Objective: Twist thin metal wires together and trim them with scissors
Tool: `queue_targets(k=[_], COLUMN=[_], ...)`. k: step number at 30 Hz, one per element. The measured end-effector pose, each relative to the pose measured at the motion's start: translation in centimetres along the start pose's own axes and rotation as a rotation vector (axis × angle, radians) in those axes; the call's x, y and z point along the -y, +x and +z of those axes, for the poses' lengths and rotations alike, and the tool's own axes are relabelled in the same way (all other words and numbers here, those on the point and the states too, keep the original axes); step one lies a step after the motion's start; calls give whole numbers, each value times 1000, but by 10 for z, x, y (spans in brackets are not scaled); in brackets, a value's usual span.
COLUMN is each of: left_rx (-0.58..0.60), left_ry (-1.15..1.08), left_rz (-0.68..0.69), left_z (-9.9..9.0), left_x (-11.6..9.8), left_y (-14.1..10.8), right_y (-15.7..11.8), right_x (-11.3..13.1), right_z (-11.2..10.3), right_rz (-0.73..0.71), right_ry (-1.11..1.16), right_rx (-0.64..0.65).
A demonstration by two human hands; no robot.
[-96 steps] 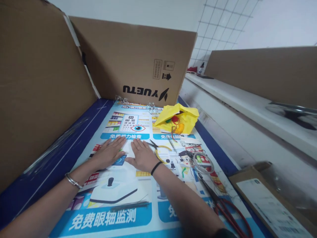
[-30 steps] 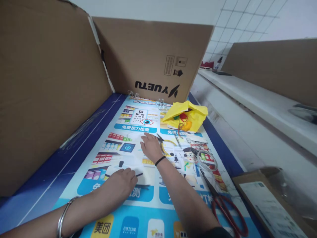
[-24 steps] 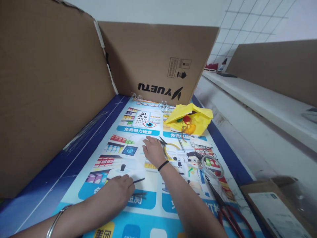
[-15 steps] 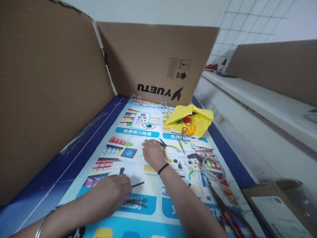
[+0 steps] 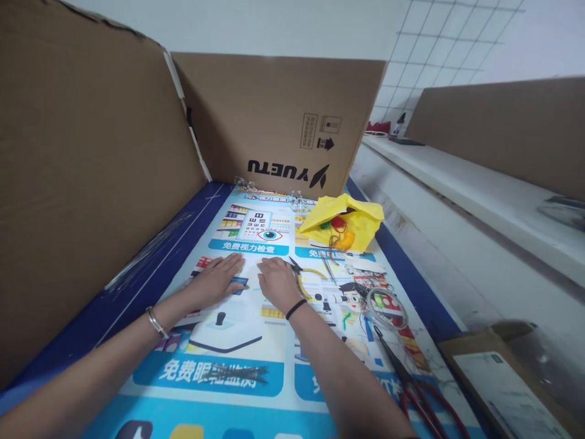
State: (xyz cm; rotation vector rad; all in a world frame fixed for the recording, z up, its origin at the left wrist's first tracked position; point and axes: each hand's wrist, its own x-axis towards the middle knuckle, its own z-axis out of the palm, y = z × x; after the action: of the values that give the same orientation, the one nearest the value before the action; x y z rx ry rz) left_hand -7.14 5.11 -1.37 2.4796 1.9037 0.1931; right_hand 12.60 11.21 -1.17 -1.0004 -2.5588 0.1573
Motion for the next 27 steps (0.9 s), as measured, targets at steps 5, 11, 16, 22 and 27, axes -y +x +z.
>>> queue_targets(k=[5, 11, 16, 22, 27], left_rx=[48, 21, 252, 254, 207], left_ry=[-57, -197, -417, -306, -185], left_rz=[-26, -9, 133, 160, 203], left_z=[-6, -42, -57, -43, -37], left_x=[3, -25, -66, -91, -92], left_y=[-2, -40, -75, -90, -93], right_y=[-1, -3, -6, -7, -8], right_x=[-1, -2, -2, -3, -5], right_z=[0, 0, -3, -3, 0], right_rz=[24, 35, 36, 10, -4], right_ry=[10, 66, 68, 75, 94], right_rx=[5, -8, 5, 9, -8])
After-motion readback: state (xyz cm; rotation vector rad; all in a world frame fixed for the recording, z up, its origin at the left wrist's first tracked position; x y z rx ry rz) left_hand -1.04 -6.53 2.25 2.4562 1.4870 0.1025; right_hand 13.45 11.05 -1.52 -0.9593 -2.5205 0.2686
